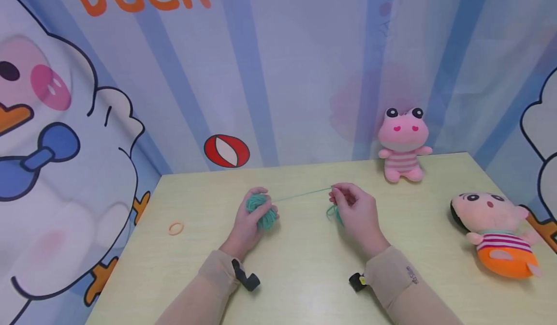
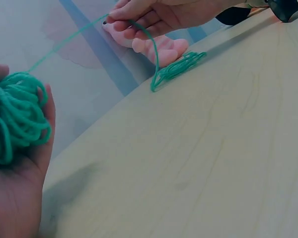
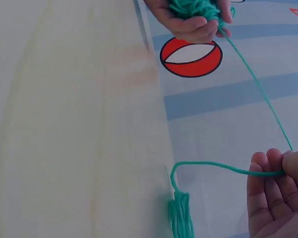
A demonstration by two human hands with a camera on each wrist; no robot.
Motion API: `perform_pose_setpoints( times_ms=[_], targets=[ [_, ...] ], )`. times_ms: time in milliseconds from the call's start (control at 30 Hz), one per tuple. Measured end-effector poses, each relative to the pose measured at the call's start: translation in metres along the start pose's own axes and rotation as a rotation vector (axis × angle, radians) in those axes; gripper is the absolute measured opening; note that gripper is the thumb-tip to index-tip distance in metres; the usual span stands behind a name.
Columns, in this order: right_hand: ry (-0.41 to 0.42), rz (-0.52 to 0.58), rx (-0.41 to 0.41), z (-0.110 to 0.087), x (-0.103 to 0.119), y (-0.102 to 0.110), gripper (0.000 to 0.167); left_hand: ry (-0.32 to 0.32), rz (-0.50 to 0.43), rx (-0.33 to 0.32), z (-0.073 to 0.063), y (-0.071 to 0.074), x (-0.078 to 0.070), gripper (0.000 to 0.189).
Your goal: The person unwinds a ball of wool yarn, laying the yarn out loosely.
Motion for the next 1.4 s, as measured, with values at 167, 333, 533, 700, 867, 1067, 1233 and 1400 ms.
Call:
perform_pose_setpoints(
  times_ms=[167, 333, 533, 700, 867, 1067, 1233, 1400],
  targets=[
    [0.003, -0.052, -0.04, 0.004, -0.007, 0.023, 0.027, 0.024, -0.027, -0.017, -0.001, 0.0, 0.001, 0.024],
    [-0.001, -0.113, -0.06, 0.005, -0.018, 0.045, 0.029, 0.031, -0.066, -0.034, 0.0, 0.0, 0.007, 0.025],
    [-0.068, -0.186, -0.049, 0.012, -0.031, 0.061, 0.035, -0.009, -0.04, -0.1, 0.002, 0.003, 0.007, 0.024],
    [-0.091, -0.306, -0.047, 0.017, -0.042, 0.07, 0.036, -0.02, 0.005, -0.163, 0.002, 0.006, 0.003, 0.022],
    [-0.112, -0.45, -0.014, 0.019, -0.051, 0.08, 0.039, -0.031, 0.049, -0.215, 0.003, 0.008, 0.002, 0.03],
    [-0.077, -0.545, 0.048, 0.019, -0.051, 0.082, 0.039, -0.03, 0.055, -0.214, 0.002, 0.01, 0.0, 0.03],
    [-0.067, -0.576, 0.093, 0.019, -0.054, 0.077, 0.038, -0.02, 0.048, -0.175, 0.001, 0.009, -0.001, 0.026],
    [-0.022, -0.534, 0.038, 0.018, -0.045, 0.067, 0.035, -0.011, 0.053, -0.129, 0.001, 0.007, 0.0, 0.028]
  ],
)
Point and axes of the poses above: each hand's wrist, its own z-axis towards the middle knuckle, its own y-axis out of the back of the hand, x = y × z, the point moved 5 cm from there along z, towards the middle knuckle, and after that the axes turned 13 degrees about -x, right-handed, at the moved point
